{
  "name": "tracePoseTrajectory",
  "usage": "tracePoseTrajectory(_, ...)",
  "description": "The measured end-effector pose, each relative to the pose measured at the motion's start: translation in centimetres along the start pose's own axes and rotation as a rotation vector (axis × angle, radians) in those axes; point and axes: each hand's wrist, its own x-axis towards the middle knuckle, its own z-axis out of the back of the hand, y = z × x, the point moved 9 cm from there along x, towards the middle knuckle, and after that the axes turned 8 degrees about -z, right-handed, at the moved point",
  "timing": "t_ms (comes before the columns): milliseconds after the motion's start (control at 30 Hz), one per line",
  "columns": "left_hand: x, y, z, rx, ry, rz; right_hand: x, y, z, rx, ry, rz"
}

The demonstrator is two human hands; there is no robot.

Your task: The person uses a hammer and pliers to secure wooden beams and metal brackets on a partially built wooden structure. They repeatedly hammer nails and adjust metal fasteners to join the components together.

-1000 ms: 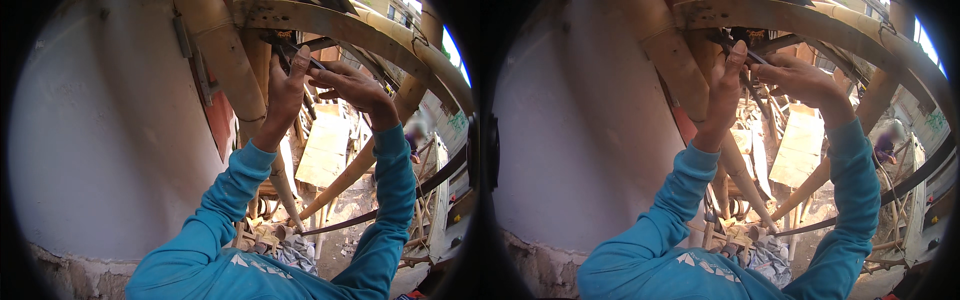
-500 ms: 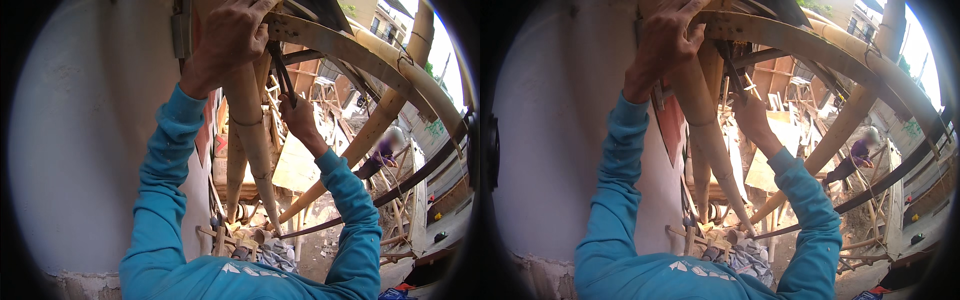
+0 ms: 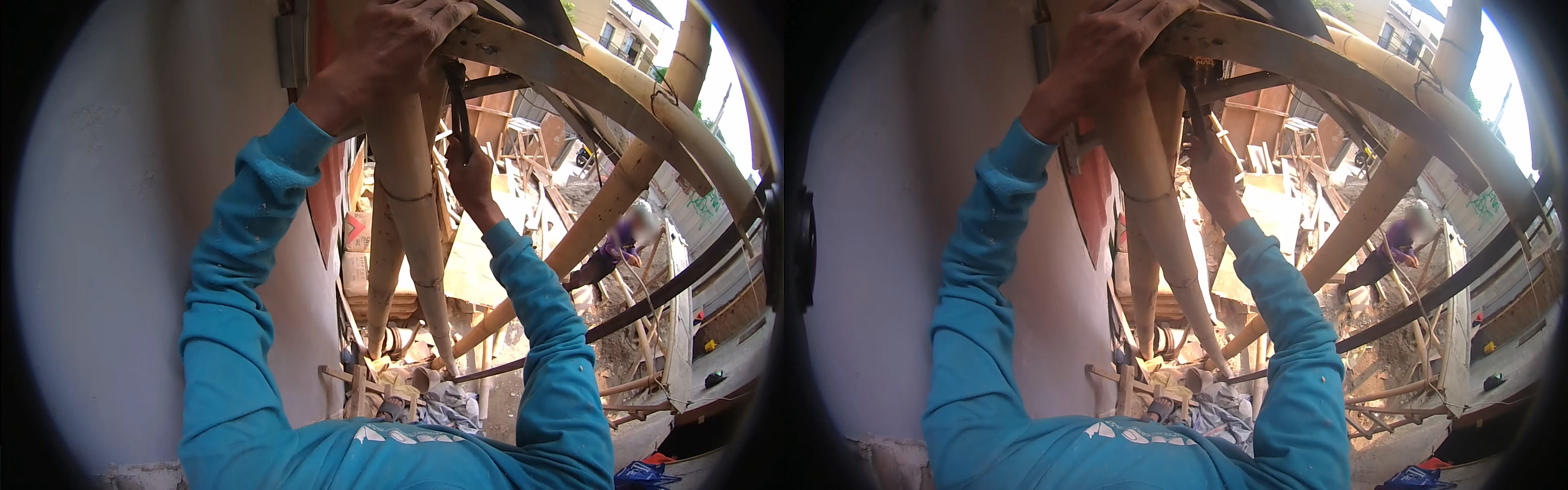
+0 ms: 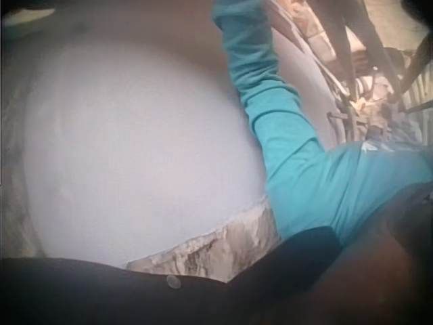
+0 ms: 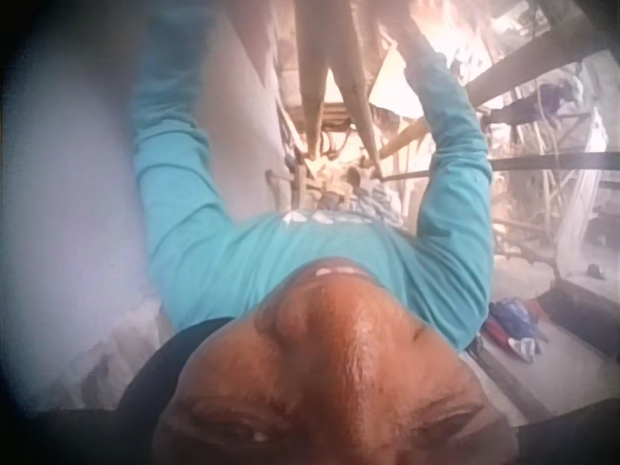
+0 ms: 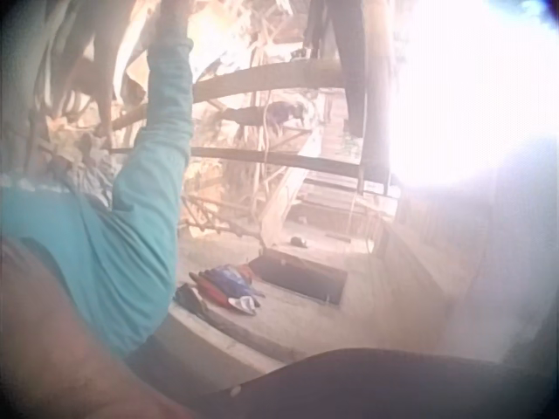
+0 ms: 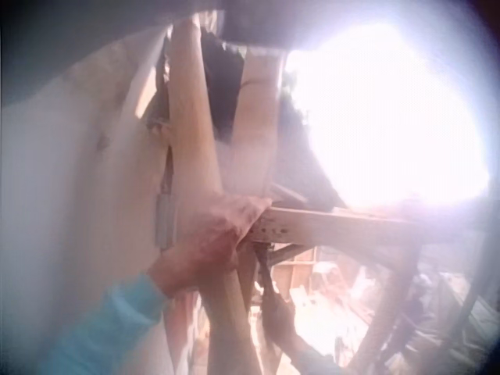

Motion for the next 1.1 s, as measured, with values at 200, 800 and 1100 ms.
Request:
tracePoseTrajectory(200,-0.1,0.1,0.4,0.081,0.016,0.021,-2.6,5.6,2.6,0.482,0.635,-0.459)
tracePoseTrajectory(800,0.1,0.5,-0.3,0.235,-0.058,-0.024,-0.5,8.7,8.9,-0.193,0.364,-0.23)
tracePoseTrajectory(1100,0.8,0.2,-0.4,0.303,0.039,0.043,-1.7,6.7,7.1,-0.472,0.012,-0.002)
